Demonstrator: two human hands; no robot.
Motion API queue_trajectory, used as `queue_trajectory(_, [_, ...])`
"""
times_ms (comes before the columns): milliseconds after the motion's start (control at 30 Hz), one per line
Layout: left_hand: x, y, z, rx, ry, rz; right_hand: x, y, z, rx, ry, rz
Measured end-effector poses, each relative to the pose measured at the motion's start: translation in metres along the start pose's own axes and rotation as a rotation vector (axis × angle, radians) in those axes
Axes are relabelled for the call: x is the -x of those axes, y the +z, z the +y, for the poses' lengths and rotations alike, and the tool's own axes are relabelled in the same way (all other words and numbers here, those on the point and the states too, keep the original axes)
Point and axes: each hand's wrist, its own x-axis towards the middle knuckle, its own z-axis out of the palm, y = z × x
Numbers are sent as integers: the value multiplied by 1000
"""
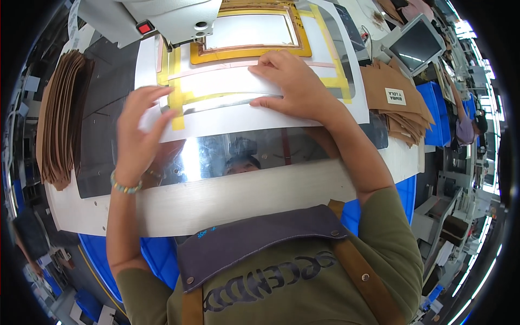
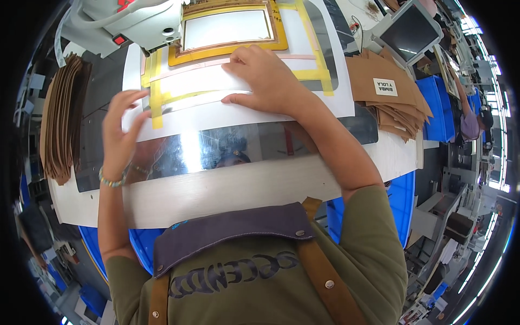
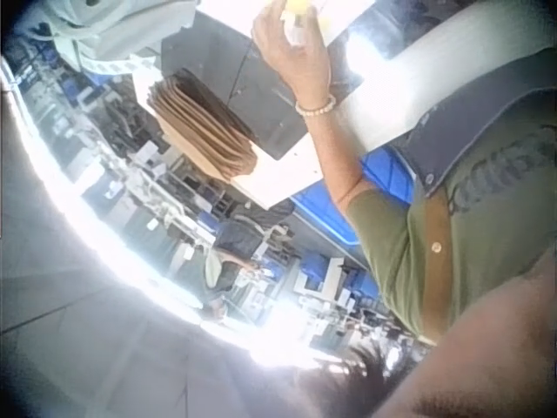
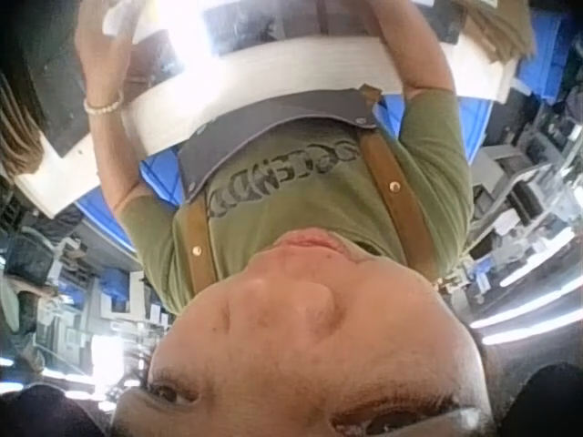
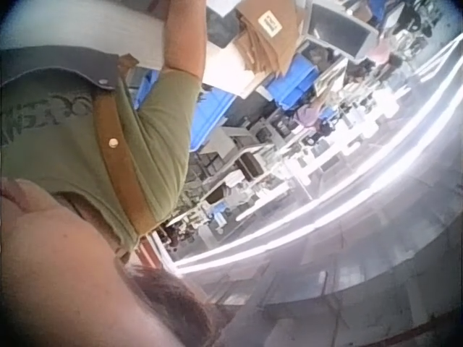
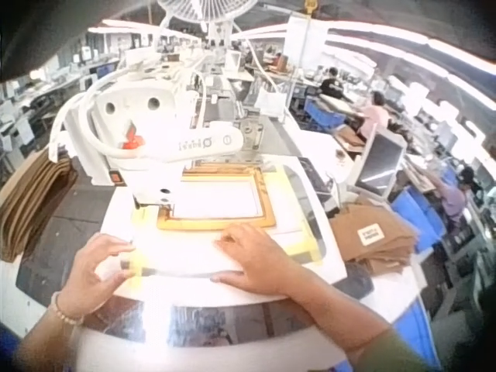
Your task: Sewing brand labels onto leather parts using an industrial sewing machine.
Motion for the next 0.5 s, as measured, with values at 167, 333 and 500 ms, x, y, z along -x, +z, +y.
queue_trajectory(167, [-48,59,0,-112,303,-123,0,4,11,-61,-15,-31])
queue_trajectory(333, [-45,69,-15,-55,116,-121,-2,6,16,-116,4,-32])
queue_trajectory(500, [-43,68,-13,-34,87,-94,-4,8,11,-176,37,-39])
